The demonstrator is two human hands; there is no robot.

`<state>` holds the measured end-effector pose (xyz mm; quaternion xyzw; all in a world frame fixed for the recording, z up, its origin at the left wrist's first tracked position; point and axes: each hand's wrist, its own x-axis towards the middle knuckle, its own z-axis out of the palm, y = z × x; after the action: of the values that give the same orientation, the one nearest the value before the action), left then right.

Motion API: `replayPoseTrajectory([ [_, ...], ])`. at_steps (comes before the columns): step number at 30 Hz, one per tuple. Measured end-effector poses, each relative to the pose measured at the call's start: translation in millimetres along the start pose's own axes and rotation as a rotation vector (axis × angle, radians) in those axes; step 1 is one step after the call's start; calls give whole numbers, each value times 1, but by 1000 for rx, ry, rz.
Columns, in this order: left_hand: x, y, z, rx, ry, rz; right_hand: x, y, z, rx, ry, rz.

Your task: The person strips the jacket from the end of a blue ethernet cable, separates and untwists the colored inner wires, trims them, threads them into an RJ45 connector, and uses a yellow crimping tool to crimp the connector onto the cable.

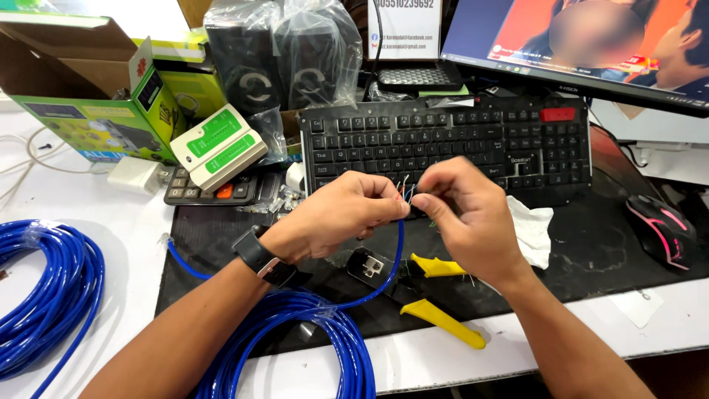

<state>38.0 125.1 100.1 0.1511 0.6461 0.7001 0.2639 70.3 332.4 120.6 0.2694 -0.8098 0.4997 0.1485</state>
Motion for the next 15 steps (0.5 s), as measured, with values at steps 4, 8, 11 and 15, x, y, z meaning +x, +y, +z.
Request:
replayPoseTrajectory([
  [4, 3, -7, -3, -51, 19, -18, 0, -9, -2, -329, 34, -469],
  [8, 6, -13, -6, -127, 2, -17, -2, -17, 10, -408, -92, -557],
  [11, 7, -16, -5, -144, 11, -17, -3, -21, 19, -512, -106, -623],
  [15, 7, -18, -4, -167, 18, -2, -6, -22, 24, -528, -66, -619],
])
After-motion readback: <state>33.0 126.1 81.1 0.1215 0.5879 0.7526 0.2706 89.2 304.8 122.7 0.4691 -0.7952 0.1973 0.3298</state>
